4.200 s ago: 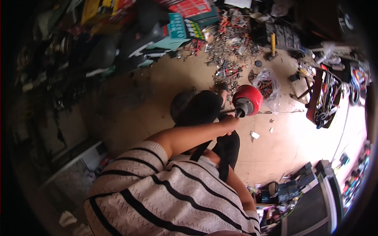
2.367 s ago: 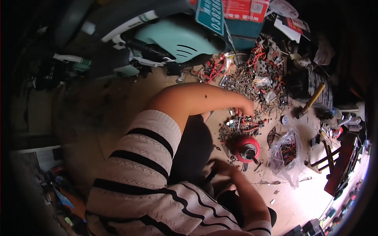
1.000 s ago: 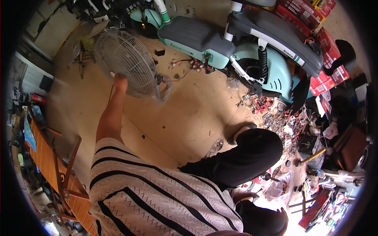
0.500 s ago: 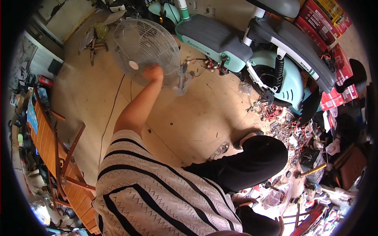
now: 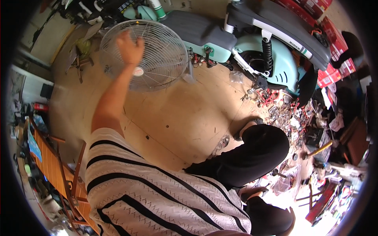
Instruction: The person disassembles a red plastic motorcycle component, using a screwdriver to remove internal screws and a hammer to tap out a metal shaft.
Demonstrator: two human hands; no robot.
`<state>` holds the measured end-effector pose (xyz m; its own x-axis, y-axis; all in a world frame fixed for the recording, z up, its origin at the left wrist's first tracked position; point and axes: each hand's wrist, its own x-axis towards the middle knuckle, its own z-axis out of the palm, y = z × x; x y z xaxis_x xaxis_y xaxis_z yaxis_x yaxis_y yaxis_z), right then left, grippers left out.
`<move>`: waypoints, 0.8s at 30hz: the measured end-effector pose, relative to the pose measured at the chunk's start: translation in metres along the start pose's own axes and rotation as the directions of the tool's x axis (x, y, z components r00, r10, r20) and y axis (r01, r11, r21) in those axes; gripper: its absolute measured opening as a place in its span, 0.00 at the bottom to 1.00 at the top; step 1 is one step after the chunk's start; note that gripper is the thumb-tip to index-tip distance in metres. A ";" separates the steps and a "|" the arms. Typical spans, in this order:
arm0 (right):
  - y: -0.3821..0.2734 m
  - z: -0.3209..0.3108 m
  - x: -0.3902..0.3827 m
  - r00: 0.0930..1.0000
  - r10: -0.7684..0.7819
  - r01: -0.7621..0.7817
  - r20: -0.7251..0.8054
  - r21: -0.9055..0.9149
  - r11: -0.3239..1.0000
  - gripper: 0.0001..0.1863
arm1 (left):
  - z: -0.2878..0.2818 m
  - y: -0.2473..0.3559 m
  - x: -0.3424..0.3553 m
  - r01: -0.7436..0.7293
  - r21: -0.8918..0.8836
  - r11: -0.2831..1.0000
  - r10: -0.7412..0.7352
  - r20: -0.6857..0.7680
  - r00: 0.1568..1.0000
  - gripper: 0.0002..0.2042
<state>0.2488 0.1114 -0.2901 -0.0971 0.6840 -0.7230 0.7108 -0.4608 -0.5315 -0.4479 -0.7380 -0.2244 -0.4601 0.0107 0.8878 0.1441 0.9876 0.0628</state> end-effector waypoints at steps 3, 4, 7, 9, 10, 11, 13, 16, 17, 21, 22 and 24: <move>0.007 -0.013 -0.008 1.000 -0.003 0.002 0.009 0.022 1.000 0.23 | -0.013 -0.075 0.030 0.184 0.300 0.936 -0.237 0.151 0.960 0.39; 0.010 -0.016 -0.010 1.000 -0.002 0.002 0.008 0.034 0.999 0.23 | -0.016 -0.097 0.037 0.171 0.291 0.941 -0.224 0.159 0.961 0.39; 0.012 -0.022 -0.017 1.000 -0.004 0.004 0.018 0.035 0.999 0.23 | -0.025 -0.144 0.042 0.286 0.180 0.941 -0.338 0.541 0.770 0.44; 0.011 -0.022 -0.021 1.000 -0.006 0.005 0.026 0.038 0.999 0.23 | -0.031 -0.157 0.035 0.180 0.007 0.984 -0.145 0.627 0.766 0.47; 0.010 -0.021 -0.022 0.999 -0.009 0.007 0.031 0.039 0.999 0.23 | -0.031 -0.158 0.029 0.146 -0.004 0.989 -0.110 0.633 0.766 0.47; 0.010 -0.020 -0.023 0.999 -0.012 0.010 0.039 0.043 0.999 0.23 | -0.031 -0.157 0.025 0.109 0.080 0.991 -0.135 0.593 0.794 0.47; 0.008 -0.019 -0.020 0.998 -0.018 0.016 0.064 0.044 0.999 0.23 | -0.035 -0.150 0.018 0.072 0.164 0.984 -0.152 0.545 0.825 0.48; 0.010 -0.020 -0.004 0.994 -0.045 0.038 0.103 0.067 0.997 0.23 | -0.048 -0.132 0.017 0.103 0.326 0.940 -0.282 0.570 0.772 0.48; 0.011 -0.021 0.004 0.991 -0.056 0.047 0.123 0.075 0.996 0.23 | -0.055 -0.124 0.016 0.093 0.337 0.937 -0.281 0.567 0.775 0.47; 0.015 -0.026 0.042 0.925 -0.183 0.173 0.332 0.060 0.983 0.23 | -0.079 -0.089 0.010 0.076 0.404 0.912 -0.309 0.551 0.776 0.47; 0.016 -0.024 0.049 0.923 -0.230 0.226 0.308 0.049 0.973 0.23 | -0.080 -0.079 0.007 0.105 0.421 0.901 -0.343 0.543 0.766 0.48; 0.015 -0.020 0.054 0.930 -0.249 0.233 0.270 0.090 0.968 0.27 | -0.078 -0.059 0.002 0.136 0.476 0.869 -0.396 0.501 0.769 0.50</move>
<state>0.2680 0.1533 -0.3285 -0.4556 0.5978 -0.6596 0.6028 -0.3381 -0.7228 -0.3893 -0.8087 -0.1905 -0.8503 -0.3038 0.4297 -0.3547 0.9341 -0.0414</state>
